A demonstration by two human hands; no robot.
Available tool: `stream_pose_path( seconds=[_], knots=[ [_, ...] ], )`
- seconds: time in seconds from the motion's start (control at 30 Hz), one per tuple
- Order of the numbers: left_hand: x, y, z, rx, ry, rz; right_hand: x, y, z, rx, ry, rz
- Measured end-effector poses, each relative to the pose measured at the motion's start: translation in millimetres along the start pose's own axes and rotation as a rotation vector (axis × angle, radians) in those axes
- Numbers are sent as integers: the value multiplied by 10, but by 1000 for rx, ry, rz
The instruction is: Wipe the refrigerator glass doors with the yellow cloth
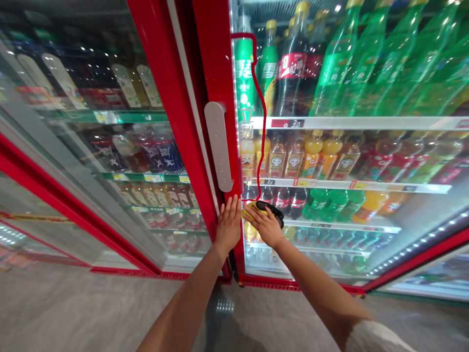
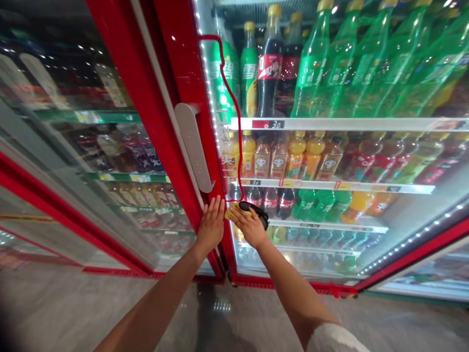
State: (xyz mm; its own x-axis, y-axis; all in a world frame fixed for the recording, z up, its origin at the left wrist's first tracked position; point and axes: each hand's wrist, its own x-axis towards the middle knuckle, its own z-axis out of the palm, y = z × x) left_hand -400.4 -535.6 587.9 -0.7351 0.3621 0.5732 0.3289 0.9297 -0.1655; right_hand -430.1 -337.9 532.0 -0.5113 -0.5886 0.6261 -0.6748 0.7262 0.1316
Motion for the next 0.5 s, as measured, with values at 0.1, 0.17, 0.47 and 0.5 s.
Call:
stream_pose_path(
  seconds=[0.1,0.17,0.47,0.5],
  knots=[
    [65,15,3,8,24,-17,251,72,-145,-22,98,61],
    [96,23,-13,16,27,-10,217,177,-246,-49,178,174],
    [114,88,-39,19,-32,43,-124,127,-128,-54,6,140],
    [133,98,-40,9,-30,50,-41,164,-186,-49,-9,102]
  ],
)
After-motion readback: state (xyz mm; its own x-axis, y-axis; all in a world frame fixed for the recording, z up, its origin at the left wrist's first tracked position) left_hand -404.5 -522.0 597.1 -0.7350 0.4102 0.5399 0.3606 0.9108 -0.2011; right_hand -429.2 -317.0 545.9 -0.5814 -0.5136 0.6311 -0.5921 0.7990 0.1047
